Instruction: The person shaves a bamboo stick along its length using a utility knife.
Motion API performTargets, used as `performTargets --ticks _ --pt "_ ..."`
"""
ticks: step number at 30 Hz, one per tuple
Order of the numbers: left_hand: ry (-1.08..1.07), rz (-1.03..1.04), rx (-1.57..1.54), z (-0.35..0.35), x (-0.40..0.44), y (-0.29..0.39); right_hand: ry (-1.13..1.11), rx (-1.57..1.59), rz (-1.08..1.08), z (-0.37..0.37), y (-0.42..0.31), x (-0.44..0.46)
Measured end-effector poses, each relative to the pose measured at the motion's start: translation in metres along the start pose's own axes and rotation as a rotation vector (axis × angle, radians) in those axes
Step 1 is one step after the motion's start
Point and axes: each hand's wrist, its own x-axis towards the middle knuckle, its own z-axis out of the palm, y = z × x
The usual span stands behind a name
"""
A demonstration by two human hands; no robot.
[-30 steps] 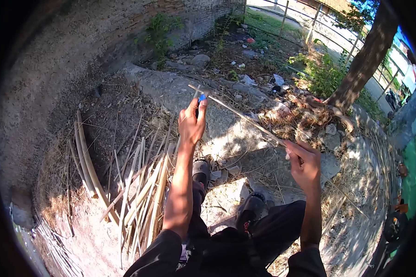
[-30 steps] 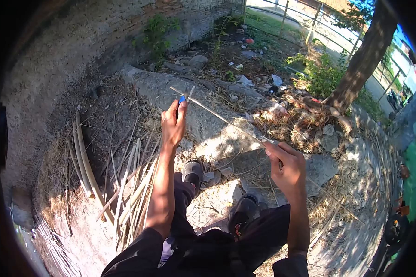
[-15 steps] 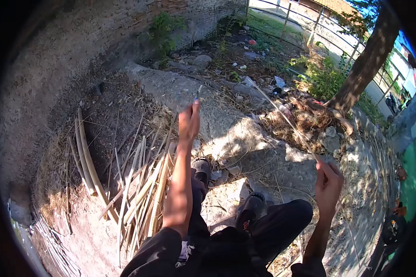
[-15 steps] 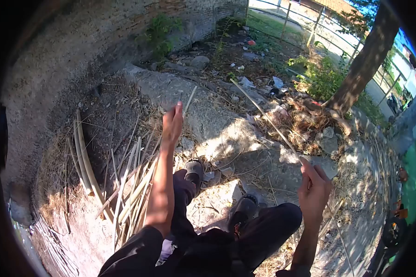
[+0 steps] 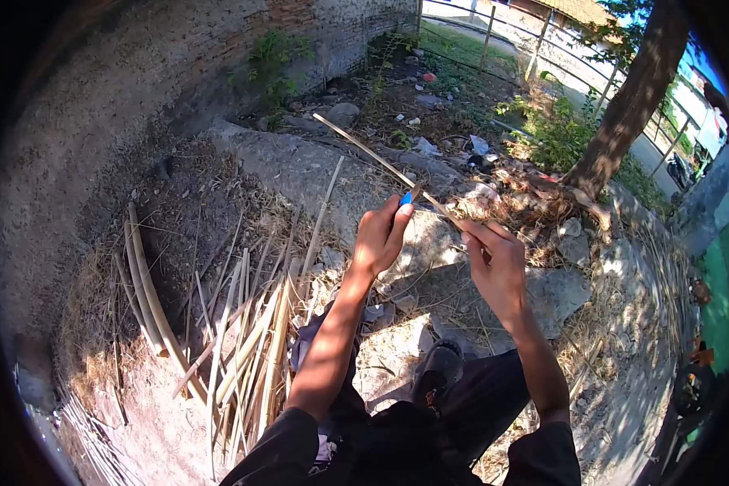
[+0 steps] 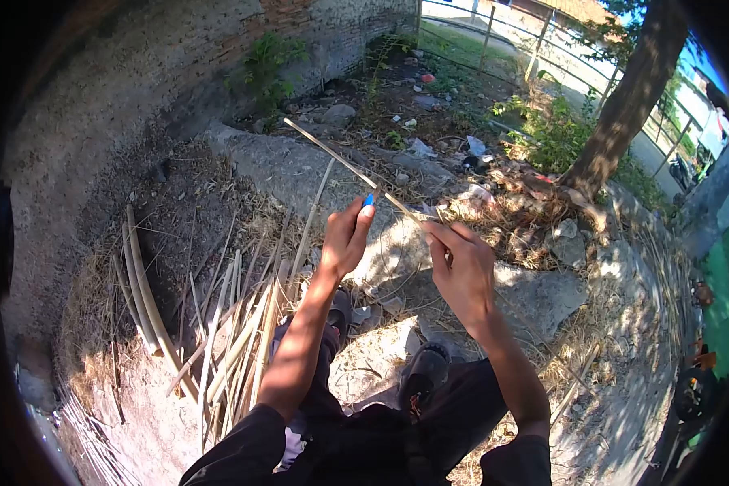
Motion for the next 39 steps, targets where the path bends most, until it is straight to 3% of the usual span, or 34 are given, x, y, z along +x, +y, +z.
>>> performTargets --ticks 6,8,13,15,19,21,31,39 --pt "0.023 0.108 0.016 0.000 -0.006 0.006 -0.137 0.202 -0.027 0.017 0.028 0.012" --pt "0.082 0.172 -0.028 0.001 -0.011 0.008 -0.375 0.336 0.144 0.014 0.025 0.026" --pt "-0.006 0.144 0.061 -0.002 -0.022 0.017 -0.336 0.473 0.073 0.021 0.028 0.041" --pt "0.007 0.180 0.066 0.001 -0.023 0.018 -0.520 0.580 0.141 0.017 0.023 0.042" --pt "0.023 0.213 0.063 0.002 -0.025 0.020 -0.542 0.694 0.240 0.012 0.009 0.038" --pt "0.023 0.223 0.090 0.002 -0.024 0.020 -0.595 0.914 0.336 0.009 0.007 0.038" --pt "0.127 0.232 0.170 0.005 -0.019 0.024 -0.564 0.942 0.406 0.009 0.006 0.041" --pt "0.110 0.254 0.284 0.002 -0.011 0.023 -0.741 1.150 0.753 -0.014 -0.005 0.037"
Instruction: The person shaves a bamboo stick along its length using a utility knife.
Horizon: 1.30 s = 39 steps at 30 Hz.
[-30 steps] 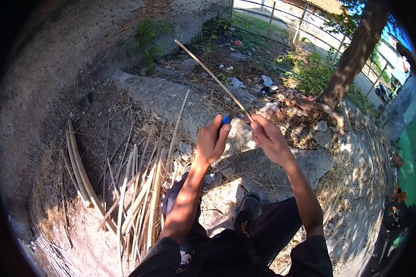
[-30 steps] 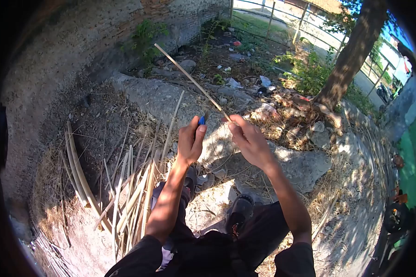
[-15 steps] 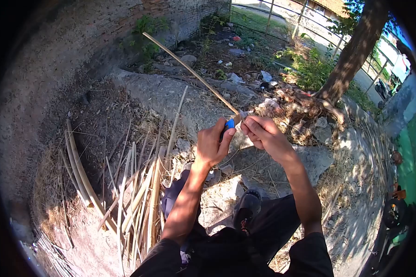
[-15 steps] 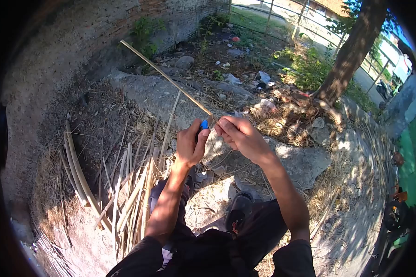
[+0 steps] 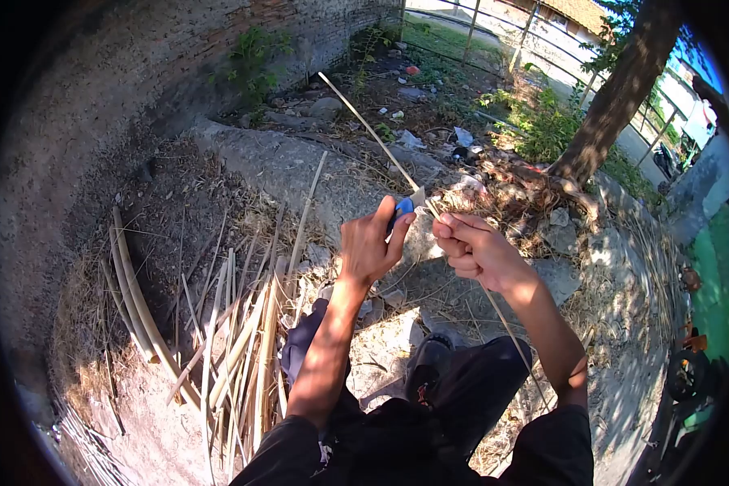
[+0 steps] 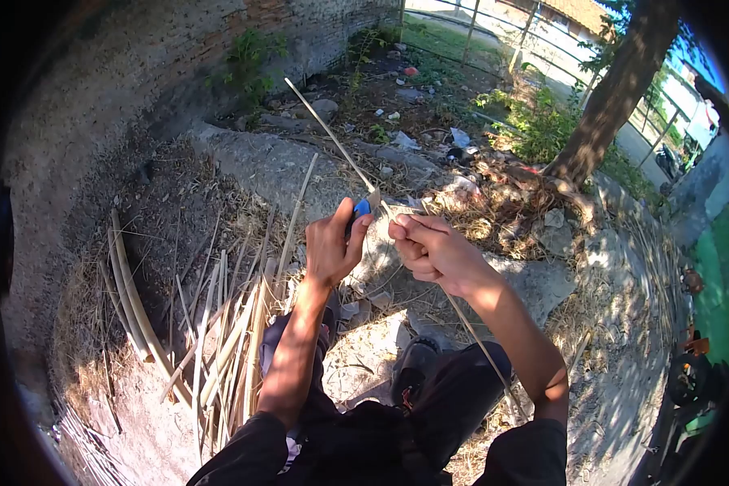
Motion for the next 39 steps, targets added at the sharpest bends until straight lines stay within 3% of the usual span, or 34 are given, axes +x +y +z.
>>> performTargets --ticks 1,5,8,10,11,13,17,19,23,27,29,32,39 --pt "0.010 0.013 0.025 0.001 0.001 -0.002 0.003 -0.002 0.002 0.001 0.002 -0.005" --pt "0.244 -0.437 -0.160 -0.024 0.019 -0.056 -0.037 0.057 0.142 0.015 0.031 -0.048" --pt "0.336 -0.444 -0.191 -0.051 0.018 -0.094 -0.158 0.191 0.139 0.026 0.044 -0.085" --pt "0.407 -0.393 -0.318 -0.059 0.004 -0.084 0.094 0.197 0.096 0.040 0.043 -0.098" --pt "0.393 -0.393 -0.323 -0.055 -0.006 -0.075 0.105 0.207 0.094 0.039 0.046 -0.097" --pt "0.301 -0.378 -0.481 -0.050 -0.031 -0.036 -0.008 0.321 -0.018 0.032 0.048 -0.083" --pt "0.007 -0.316 -0.357 -0.063 -0.086 0.036 -0.085 0.366 0.034 0.052 0.043 -0.055" --pt "0.020 -0.190 -0.292 -0.061 -0.110 0.038 -0.152 0.324 0.053 0.064 0.048 -0.046" --pt "0.103 -0.126 -0.323 -0.055 -0.136 0.015 -0.004 0.082 0.047 0.094 0.061 -0.029" --pt "0.114 -0.095 -0.323 -0.057 -0.146 0.006 -0.031 -0.297 -0.123 0.098 0.073 -0.015" --pt "0.139 -0.087 -0.324 -0.055 -0.146 0.004 0.094 -0.675 -0.333 0.102 0.080 -0.010" --pt "0.141 -0.076 -0.336 -0.056 -0.143 0.005 0.141 -0.875 -0.498 0.112 0.083 -0.004" --pt "0.160 -0.118 -0.328 -0.073 -0.139 0.008 0.189 -0.894 -0.559 0.135 0.088 -0.008"
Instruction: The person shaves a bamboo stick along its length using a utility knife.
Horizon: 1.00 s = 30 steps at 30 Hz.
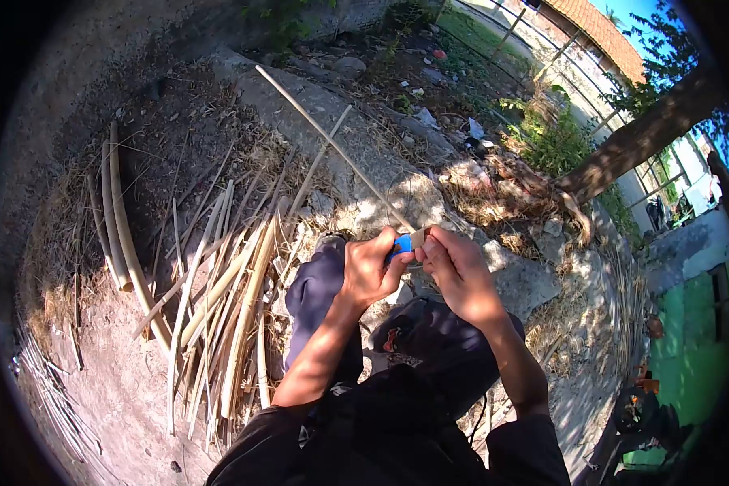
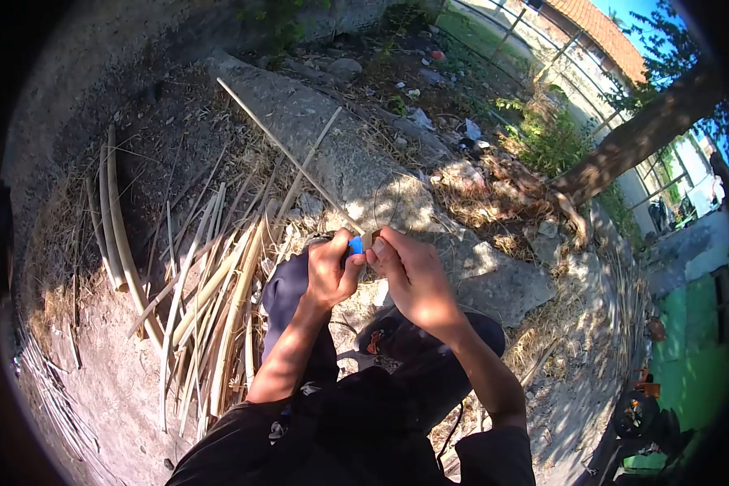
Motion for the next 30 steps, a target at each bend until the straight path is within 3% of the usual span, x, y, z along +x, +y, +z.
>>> performTargets --ticks 3,10,18,20,22,23,25,29,30 --pt "0.021 0.039 0.031 -0.005 0.001 0.003 -0.046 0.162 0.201 0.003 -0.007 -0.004" --pt "-0.024 0.036 0.060 -0.008 0.008 0.002 -0.068 0.133 0.193 -0.004 0.003 -0.004" --pt "-0.106 0.075 0.222 0.009 0.023 0.005 -0.046 0.695 0.490 -0.028 0.019 -0.022" --pt "-0.123 0.170 0.302 0.015 0.027 0.003 -0.031 0.660 0.485 -0.035 0.025 -0.031" --pt "0.133 -0.481 0.091 -0.008 0.050 -0.026 -0.013 0.637 0.483 -0.035 0.030 -0.057" --pt "0.328 -0.447 0.189 -0.030 0.059 -0.052 -0.059 0.665 0.527 -0.034 0.028 -0.082" --pt "0.228 -0.328 0.309 -0.045 0.069 -0.033 -0.029 0.675 0.585 -0.043 0.033 -0.102" --pt "0.033 -0.355 0.210 -0.014 0.063 -0.016 0.111 0.817 0.637 -0.062 0.049 -0.101" --pt "0.019 -0.244 0.221 0.001 0.056 -0.010 0.113 0.814 0.644 -0.064 0.046 -0.095"
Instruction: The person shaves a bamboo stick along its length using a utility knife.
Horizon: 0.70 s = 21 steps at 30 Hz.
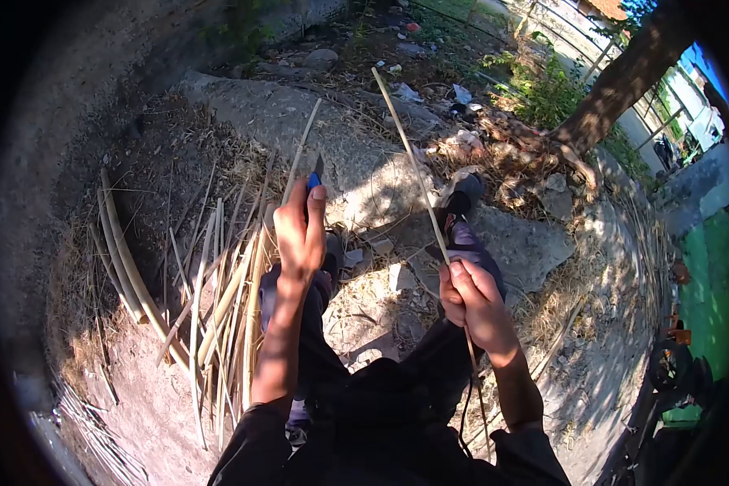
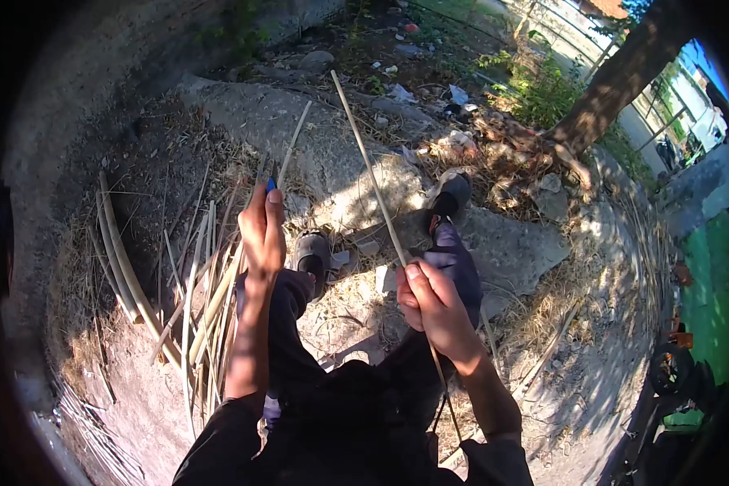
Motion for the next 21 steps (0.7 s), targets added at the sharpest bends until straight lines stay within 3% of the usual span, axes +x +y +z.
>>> performTargets --ticks 1,4,6,7,9,21 --pt "-0.040 -0.014 -0.070 0.012 -0.013 0.009 0.004 0.011 -0.012 0.001 -0.003 0.006" --pt "-0.178 0.217 -0.117 0.031 -0.041 0.005 -0.096 -0.092 -0.168 0.005 -0.003 0.024" --pt "-0.242 0.243 -0.148 0.037 -0.050 0.003 -0.116 -0.347 -0.377 0.009 0.000 0.035" --pt "-0.240 0.294 -0.167 0.041 -0.052 0.000 -0.107 -0.270 -0.286 0.010 0.000 0.037" --pt "-0.237 0.366 -0.180 0.047 -0.052 -0.004 -0.114 -0.246 -0.298 0.017 0.001 0.043" --pt "-0.249 0.315 -0.107 0.038 -0.047 -0.001 -0.050 -0.464 -0.411 0.034 -0.003 0.050"
